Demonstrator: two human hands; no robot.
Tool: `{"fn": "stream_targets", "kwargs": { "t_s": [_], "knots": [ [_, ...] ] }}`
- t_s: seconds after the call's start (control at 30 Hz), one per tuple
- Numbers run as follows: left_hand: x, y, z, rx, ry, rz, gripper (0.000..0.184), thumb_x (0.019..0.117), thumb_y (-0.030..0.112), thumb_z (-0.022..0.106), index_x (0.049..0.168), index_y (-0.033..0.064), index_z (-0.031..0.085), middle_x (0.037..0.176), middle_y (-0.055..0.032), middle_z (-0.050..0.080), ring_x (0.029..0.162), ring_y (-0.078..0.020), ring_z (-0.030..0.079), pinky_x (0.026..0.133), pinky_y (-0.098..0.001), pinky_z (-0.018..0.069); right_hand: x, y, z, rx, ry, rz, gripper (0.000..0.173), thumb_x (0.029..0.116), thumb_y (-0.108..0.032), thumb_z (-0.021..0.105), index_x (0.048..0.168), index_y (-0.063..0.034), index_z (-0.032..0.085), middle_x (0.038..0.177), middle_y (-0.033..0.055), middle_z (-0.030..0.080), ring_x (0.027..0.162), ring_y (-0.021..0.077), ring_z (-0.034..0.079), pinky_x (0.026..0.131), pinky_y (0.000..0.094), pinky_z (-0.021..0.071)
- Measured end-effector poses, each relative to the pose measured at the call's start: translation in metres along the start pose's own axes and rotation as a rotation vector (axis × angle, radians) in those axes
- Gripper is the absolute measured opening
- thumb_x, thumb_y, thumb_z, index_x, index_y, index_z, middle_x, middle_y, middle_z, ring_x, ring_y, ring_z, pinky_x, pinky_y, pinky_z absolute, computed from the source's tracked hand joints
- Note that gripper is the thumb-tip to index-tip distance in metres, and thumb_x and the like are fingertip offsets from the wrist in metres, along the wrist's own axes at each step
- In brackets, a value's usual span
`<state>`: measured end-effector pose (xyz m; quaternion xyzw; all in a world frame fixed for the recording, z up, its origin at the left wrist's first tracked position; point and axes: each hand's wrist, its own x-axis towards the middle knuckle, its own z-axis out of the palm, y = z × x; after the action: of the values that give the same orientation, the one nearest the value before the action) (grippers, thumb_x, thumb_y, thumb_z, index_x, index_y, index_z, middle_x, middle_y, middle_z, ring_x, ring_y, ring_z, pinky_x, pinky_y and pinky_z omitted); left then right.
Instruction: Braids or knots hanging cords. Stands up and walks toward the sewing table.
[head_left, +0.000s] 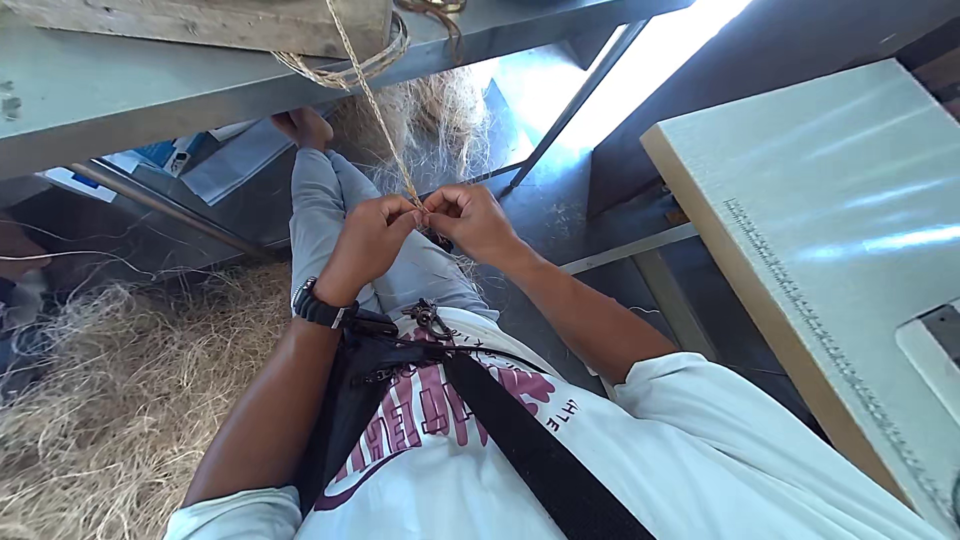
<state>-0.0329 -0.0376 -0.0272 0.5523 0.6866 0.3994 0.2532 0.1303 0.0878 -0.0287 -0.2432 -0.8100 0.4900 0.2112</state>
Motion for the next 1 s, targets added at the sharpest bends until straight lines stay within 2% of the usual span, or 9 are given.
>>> {"fn": "stream_targets", "kwargs": {
  "t_s": [0.13, 0.23, 0.33, 0.5, 0.73, 0.77, 0.9, 0.93, 1.0],
  "knots": [
    [0.006, 0.004, 0.002, 0.218, 0.009, 0.058, 0.020, 0.1046, 0.025, 0.059, 0.093, 0.0125, 0.070, 0.074, 0.0008, 0.063, 0.066, -0.0119, 0.059, 0.063, -0.0376, 0.0510, -0.003, 0.001, 0.005, -0.190, 0.069, -0.105, 0.009, 0.0956, -0.012, 0.066, 0.095, -0.0048, 0.072, 0.085, 0.0050, 0.068, 0.074, 0.0116, 0.064, 0.071, 0.0323, 0.0557],
    [0.005, 0.003, 0.004, 0.238, 0.023, 0.099, 0.018, 0.1045, 0.024, 0.059, 0.099, 0.0124, 0.072, 0.073, 0.0004, 0.063, 0.063, -0.0118, 0.058, 0.062, -0.0363, 0.0507, -0.005, -0.002, -0.003, -0.157, -0.004, -0.029, 0.010, 0.0966, -0.014, 0.068, 0.101, -0.0058, 0.072, 0.086, 0.0040, 0.069, 0.074, 0.0103, 0.064, 0.071, 0.0306, 0.0557],
    [0.006, 0.000, 0.005, 0.223, 0.040, 0.124, 0.018, 0.1043, 0.024, 0.058, 0.100, 0.0134, 0.073, 0.071, 0.0015, 0.062, 0.061, -0.0104, 0.056, 0.060, -0.0344, 0.0489, -0.006, -0.002, -0.017, -0.074, -0.094, 0.084, 0.014, 0.0980, -0.015, 0.067, 0.108, -0.0068, 0.071, 0.084, 0.0032, 0.067, 0.071, 0.0111, 0.062, 0.067, 0.0317, 0.0541],
    [0.007, -0.001, 0.009, 0.223, 0.055, 0.118, 0.020, 0.1044, 0.025, 0.058, 0.101, 0.0132, 0.074, 0.070, 0.0011, 0.061, 0.059, -0.0115, 0.054, 0.058, -0.0359, 0.0475, -0.010, -0.002, -0.032, -0.052, -0.131, 0.177, 0.017, 0.1022, -0.018, 0.062, 0.098, -0.0053, 0.072, 0.076, 0.0026, 0.064, 0.064, 0.0100, 0.056, 0.061, 0.0300, 0.0481],
    [0.007, -0.001, 0.017, 0.296, 0.093, 0.110, 0.022, 0.1049, 0.026, 0.056, 0.100, 0.0127, 0.073, 0.069, -0.0001, 0.061, 0.060, -0.0154, 0.058, 0.059, -0.0415, 0.0499, -0.022, -0.002, -0.024, 0.185, -0.083, 0.132, 0.013, 0.1014, -0.013, 0.062, 0.096, -0.0030, 0.070, 0.073, 0.0012, 0.060, 0.057, 0.0067, 0.050, 0.051, 0.0225, 0.0409],
    [0.005, -0.001, 0.019, 0.300, 0.105, 0.112, 0.022, 0.1049, 0.026, 0.056, 0.099, 0.0126, 0.072, 0.068, -0.0004, 0.061, 0.060, -0.0158, 0.057, 0.059, -0.0415, 0.0497, -0.024, -0.002, -0.019, 0.208, -0.055, 0.128, 0.012, 0.1005, -0.012, 0.064, 0.097, -0.0027, 0.070, 0.078, 0.0026, 0.062, 0.059, 0.0072, 0.052, 0.052, 0.0224, 0.0432],
    [-0.003, 0.001, 0.025, 0.229, 0.143, 0.135, 0.019, 0.1055, 0.021, 0.057, 0.096, 0.0087, 0.069, 0.065, -0.0041, 0.057, 0.054, -0.0178, 0.053, 0.053, -0.0394, 0.0448, -0.031, 0.001, 0.001, 0.319, -0.034, 0.155, 0.011, 0.1010, -0.007, 0.060, 0.101, -0.0008, 0.069, 0.133, 0.0133, 0.062, 0.077, 0.0138, 0.068, 0.059, 0.0275, 0.0576],
    [0.002, 0.000, 0.026, 0.221, 0.145, 0.102, 0.020, 0.1046, 0.023, 0.058, 0.096, 0.0108, 0.071, 0.066, -0.0010, 0.059, 0.056, -0.0146, 0.054, 0.056, -0.0376, 0.0462, -0.032, 0.003, 0.006, 0.371, -0.038, 0.163, 0.012, 0.1021, -0.006, 0.058, 0.101, 0.0000, 0.068, 0.133, 0.0135, 0.063, 0.076, 0.0146, 0.069, 0.057, 0.0277, 0.0574],
    [0.006, -0.001, 0.026, 0.166, 0.134, 0.067, 0.020, 0.1037, 0.024, 0.058, 0.095, 0.0125, 0.072, 0.067, 0.0024, 0.060, 0.058, -0.0106, 0.054, 0.057, -0.0343, 0.0467, -0.035, 0.006, 0.015, 0.437, -0.029, 0.166, 0.012, 0.1045, -0.006, 0.056, 0.103, 0.0010, 0.066, 0.108, 0.0139, 0.072, 0.068, 0.0158, 0.069, 0.053, 0.0265, 0.0560]
  ]
}}
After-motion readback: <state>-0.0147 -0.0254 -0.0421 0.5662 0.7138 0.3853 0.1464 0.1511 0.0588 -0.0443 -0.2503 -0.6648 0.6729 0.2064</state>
